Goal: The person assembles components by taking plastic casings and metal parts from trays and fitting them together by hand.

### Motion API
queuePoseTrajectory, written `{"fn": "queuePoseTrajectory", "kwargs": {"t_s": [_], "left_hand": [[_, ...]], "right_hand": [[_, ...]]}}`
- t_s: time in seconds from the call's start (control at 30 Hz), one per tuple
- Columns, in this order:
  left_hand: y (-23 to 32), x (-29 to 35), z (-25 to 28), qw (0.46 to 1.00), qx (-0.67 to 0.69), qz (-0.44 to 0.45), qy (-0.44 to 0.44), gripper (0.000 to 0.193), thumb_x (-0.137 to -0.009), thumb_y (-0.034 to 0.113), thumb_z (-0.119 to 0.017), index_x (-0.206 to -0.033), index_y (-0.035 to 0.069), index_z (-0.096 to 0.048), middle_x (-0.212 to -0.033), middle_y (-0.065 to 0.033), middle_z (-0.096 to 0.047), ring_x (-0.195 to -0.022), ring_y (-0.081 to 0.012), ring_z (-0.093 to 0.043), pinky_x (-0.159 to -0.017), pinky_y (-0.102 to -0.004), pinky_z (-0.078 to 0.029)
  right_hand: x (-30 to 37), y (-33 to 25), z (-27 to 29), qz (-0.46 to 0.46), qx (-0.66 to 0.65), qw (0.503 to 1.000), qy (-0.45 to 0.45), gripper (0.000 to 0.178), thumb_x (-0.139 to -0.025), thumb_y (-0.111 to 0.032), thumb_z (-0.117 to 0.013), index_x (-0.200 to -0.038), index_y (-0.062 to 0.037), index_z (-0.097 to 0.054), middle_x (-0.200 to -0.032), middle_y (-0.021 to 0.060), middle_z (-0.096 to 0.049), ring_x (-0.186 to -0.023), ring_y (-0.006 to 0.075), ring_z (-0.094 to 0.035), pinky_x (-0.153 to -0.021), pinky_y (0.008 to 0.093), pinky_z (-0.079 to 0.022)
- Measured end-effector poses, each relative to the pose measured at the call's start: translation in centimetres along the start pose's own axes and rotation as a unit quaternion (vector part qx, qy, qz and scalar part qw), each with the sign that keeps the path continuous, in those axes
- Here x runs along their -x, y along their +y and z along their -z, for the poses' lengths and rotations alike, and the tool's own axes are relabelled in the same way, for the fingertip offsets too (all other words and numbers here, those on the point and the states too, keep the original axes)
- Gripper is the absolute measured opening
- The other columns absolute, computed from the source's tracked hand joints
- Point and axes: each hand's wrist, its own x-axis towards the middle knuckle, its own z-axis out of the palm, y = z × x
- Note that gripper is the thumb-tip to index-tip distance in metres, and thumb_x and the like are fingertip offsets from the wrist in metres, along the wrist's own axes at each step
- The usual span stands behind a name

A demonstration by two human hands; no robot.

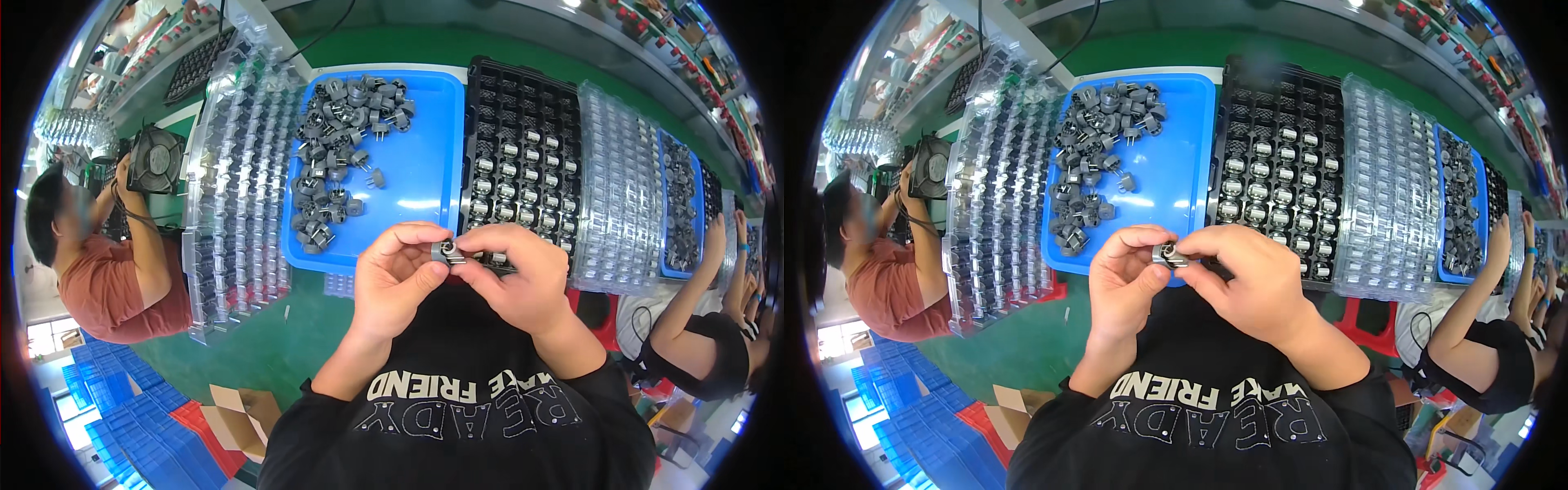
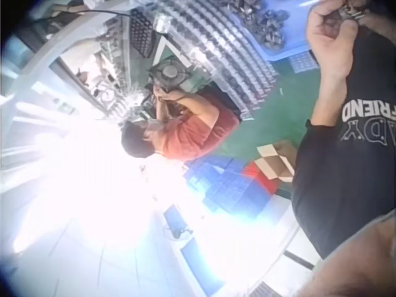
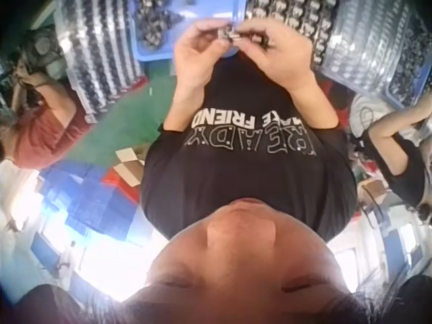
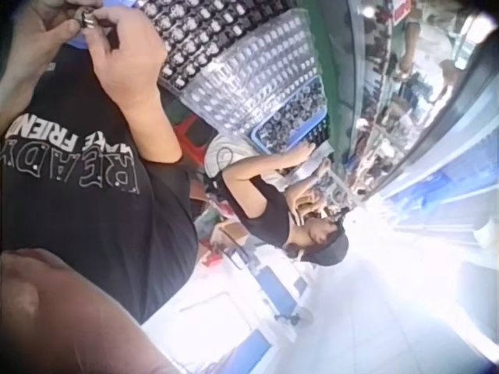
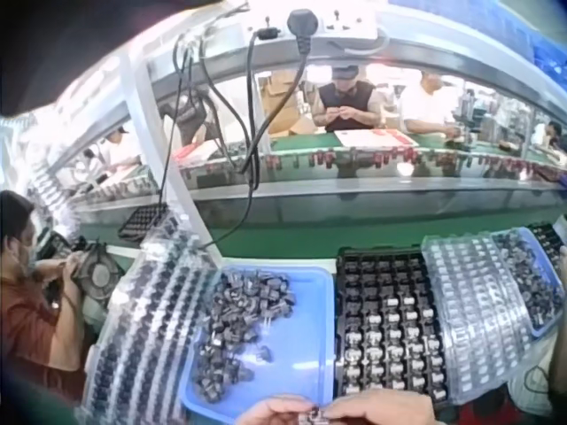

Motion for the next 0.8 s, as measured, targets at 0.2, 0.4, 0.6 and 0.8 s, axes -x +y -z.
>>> {"fn": "queuePoseTrajectory", "kwargs": {"t_s": [0.2,0.4,0.6,0.8], "left_hand": [[-0.5,-0.3,-0.2,0.97,-0.244,-0.02,0.001,0.034,-0.089,-0.004,-0.077,-0.121,0.0,-0.069,-0.12,-0.0119,-0.07,-0.103,-0.0209,-0.071,-0.093,-0.036,-0.06],[4.4,-1.7,5.1,0.618,-0.765,-0.074,0.163,0.048,-0.075,0.01,-0.088,-0.12,0.008,-0.072,-0.119,-0.0114,-0.067,-0.108,-0.0323,-0.066,-0.094,-0.0465,-0.05],[3.6,-1.7,8.3,0.549,-0.819,-0.054,0.159,0.041,-0.077,0.013,-0.085,-0.116,0.01,-0.073,-0.119,-0.0089,-0.063,-0.109,-0.0323,-0.064,-0.09,-0.0472,-0.049],[3.2,-2.2,7.9,0.574,-0.79,-0.146,0.157,0.032,-0.079,0.01,-0.076,-0.11,0.004,-0.074,-0.108,-0.0183,-0.07,-0.099,-0.04,-0.068,-0.087,-0.0486,-0.055]], "right_hand": [[0.9,2.0,0.1,-0.169,-0.19,0.966,-0.048,0.009,-0.086,0.001,-0.077,-0.093,0.0008,-0.072,-0.092,0.0104,-0.073,-0.084,0.0155,-0.074,-0.075,0.0279,-0.06],[-1.2,2.9,3.4,-0.117,0.074,0.984,-0.113,0.008,-0.084,-0.003,-0.075,-0.09,-0.0001,-0.07,-0.088,0.0108,-0.072,-0.078,0.0222,-0.071,-0.07,0.0337,-0.056],[-8.1,10.2,3.4,-0.072,0.298,0.95,-0.058,0.004,-0.087,-0.007,-0.067,-0.087,-0.0039,-0.069,-0.088,0.0168,-0.07,-0.088,0.0381,-0.071,-0.078,0.0467,-0.058],[-10.9,13.2,0.1,-0.096,0.418,0.893,-0.136,0.013,-0.079,-0.011,-0.067,-0.089,-0.0068,-0.075,-0.094,0.0182,-0.072,-0.091,0.0384,-0.071,-0.079,0.0505,-0.059]]}}
